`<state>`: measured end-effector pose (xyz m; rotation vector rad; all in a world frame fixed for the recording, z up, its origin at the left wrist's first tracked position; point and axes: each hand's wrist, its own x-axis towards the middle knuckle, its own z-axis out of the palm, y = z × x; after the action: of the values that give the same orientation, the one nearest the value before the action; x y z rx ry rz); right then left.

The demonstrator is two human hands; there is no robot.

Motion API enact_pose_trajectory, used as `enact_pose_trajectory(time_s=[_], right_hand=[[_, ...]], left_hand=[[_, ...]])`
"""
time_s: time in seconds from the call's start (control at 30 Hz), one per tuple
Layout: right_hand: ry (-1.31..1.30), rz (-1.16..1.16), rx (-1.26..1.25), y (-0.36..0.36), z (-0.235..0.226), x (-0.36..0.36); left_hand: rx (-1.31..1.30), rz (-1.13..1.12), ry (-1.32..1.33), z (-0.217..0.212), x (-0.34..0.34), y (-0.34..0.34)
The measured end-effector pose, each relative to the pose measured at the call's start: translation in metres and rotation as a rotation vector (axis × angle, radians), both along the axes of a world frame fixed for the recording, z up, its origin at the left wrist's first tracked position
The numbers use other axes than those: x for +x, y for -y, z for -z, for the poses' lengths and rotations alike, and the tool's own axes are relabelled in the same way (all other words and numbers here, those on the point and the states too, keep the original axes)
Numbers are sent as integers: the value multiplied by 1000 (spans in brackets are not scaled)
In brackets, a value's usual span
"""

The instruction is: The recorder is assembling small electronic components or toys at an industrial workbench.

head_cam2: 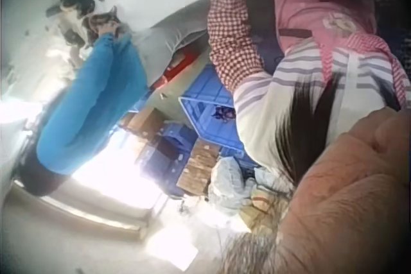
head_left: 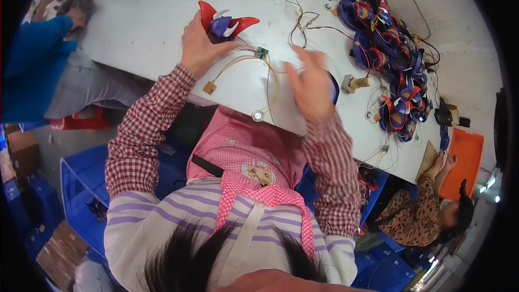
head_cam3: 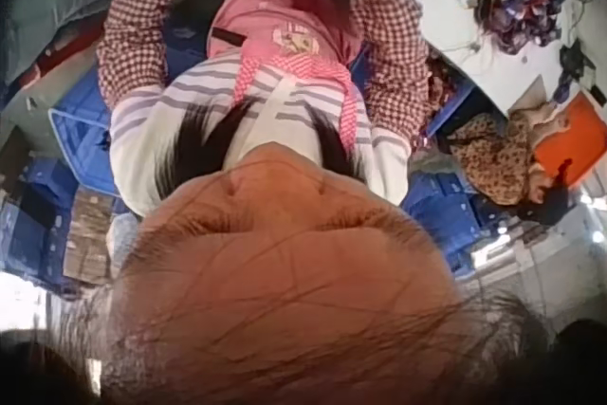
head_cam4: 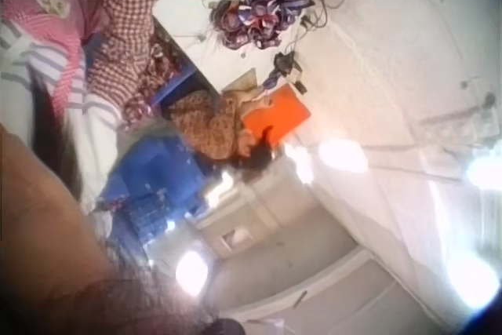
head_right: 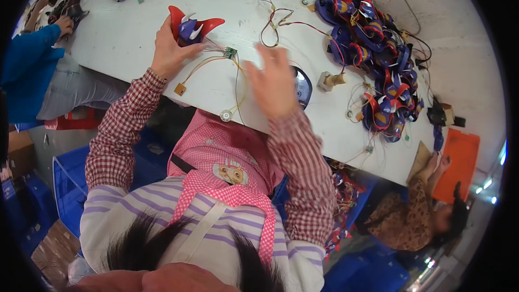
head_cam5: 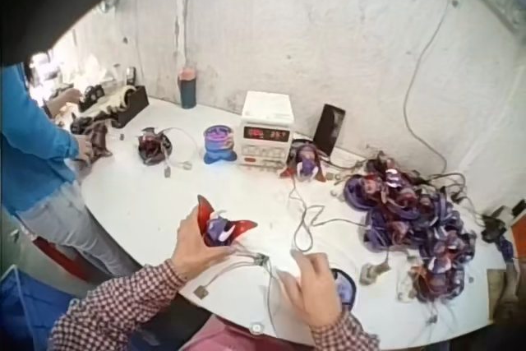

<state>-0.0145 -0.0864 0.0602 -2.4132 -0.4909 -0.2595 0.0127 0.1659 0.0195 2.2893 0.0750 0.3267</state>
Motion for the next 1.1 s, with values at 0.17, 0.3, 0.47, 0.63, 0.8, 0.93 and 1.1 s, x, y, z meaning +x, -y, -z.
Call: enact_pose_trajectory(time_s=[0.17,0.3,0.47,0.63,0.8,0.93,1.1], right_hand=[[-15,84,-304,-48,47,33],[-296,43,2,-33,19,26],[-618,98,567,20,-16,-2],[-269,232,374,69,-1,-22],[18,348,79,79,38,-38],[7,391,209,73,44,-40],[190,293,292,69,39,-34]], left_hand=[[-114,9,-31,2,14,6],[-450,60,-68,-5,6,9],[-814,257,-190,-26,-12,40],[-687,478,-214,-39,-22,98],[-638,603,-290,-24,-29,147],[-462,581,-216,-9,-32,159],[-272,479,-27,-7,-35,148]])
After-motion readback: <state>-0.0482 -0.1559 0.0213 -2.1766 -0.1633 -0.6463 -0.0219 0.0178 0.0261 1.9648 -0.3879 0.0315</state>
